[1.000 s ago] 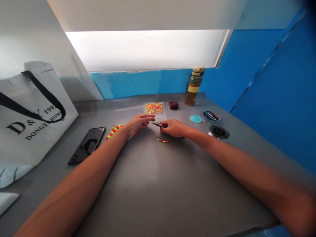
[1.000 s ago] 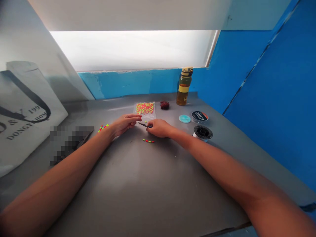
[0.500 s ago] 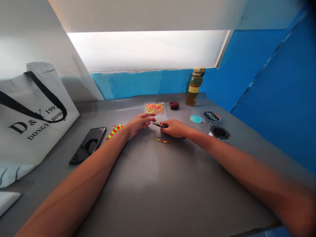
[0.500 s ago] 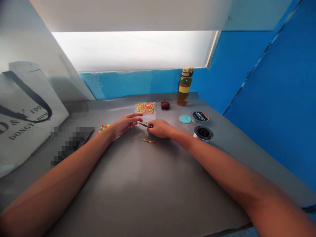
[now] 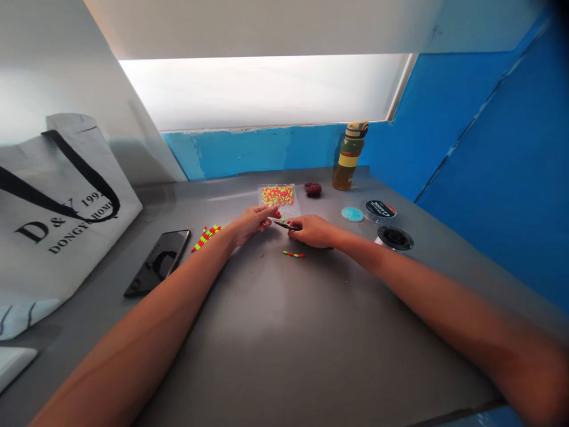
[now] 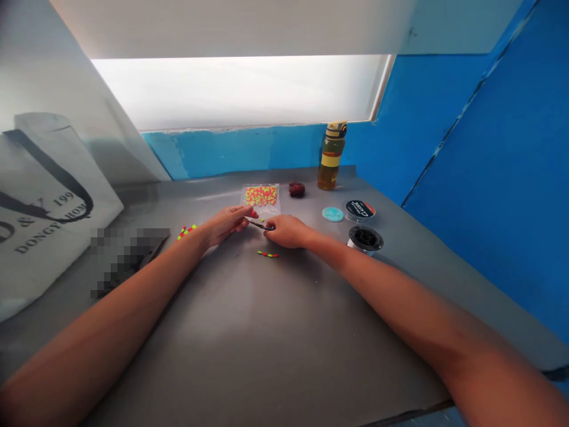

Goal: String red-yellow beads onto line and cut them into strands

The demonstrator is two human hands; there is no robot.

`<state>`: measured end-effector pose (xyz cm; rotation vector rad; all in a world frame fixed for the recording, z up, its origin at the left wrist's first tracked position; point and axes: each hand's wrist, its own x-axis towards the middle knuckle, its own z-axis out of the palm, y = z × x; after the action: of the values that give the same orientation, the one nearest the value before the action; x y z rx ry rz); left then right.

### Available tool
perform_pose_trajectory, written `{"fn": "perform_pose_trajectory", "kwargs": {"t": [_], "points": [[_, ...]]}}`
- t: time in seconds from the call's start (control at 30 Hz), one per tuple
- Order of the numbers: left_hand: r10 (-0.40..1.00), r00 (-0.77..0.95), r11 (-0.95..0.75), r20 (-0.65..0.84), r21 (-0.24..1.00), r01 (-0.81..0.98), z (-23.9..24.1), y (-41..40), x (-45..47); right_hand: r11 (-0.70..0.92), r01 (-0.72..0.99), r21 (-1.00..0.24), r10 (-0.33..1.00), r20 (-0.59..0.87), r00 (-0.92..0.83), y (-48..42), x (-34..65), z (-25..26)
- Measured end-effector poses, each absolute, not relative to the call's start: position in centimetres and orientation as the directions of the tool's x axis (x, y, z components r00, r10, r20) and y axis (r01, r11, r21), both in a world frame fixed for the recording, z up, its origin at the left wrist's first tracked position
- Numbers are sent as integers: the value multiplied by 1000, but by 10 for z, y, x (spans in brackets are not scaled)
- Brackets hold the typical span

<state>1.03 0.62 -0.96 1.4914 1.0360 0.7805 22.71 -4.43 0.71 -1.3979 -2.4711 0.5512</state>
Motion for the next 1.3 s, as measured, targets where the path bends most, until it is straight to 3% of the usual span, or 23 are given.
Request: {"fn": "perform_pose_trajectory", "kwargs": {"t": [0.6, 1.3], "points": [[899, 434, -44, -57, 975, 220, -14, 11, 9, 430, 837, -339, 888, -8, -459, -45, 225, 10], [891, 448, -27, -77, 975, 220, -13, 12, 9, 405, 831, -381, 901, 11, -434, -41, 225, 7]]}}
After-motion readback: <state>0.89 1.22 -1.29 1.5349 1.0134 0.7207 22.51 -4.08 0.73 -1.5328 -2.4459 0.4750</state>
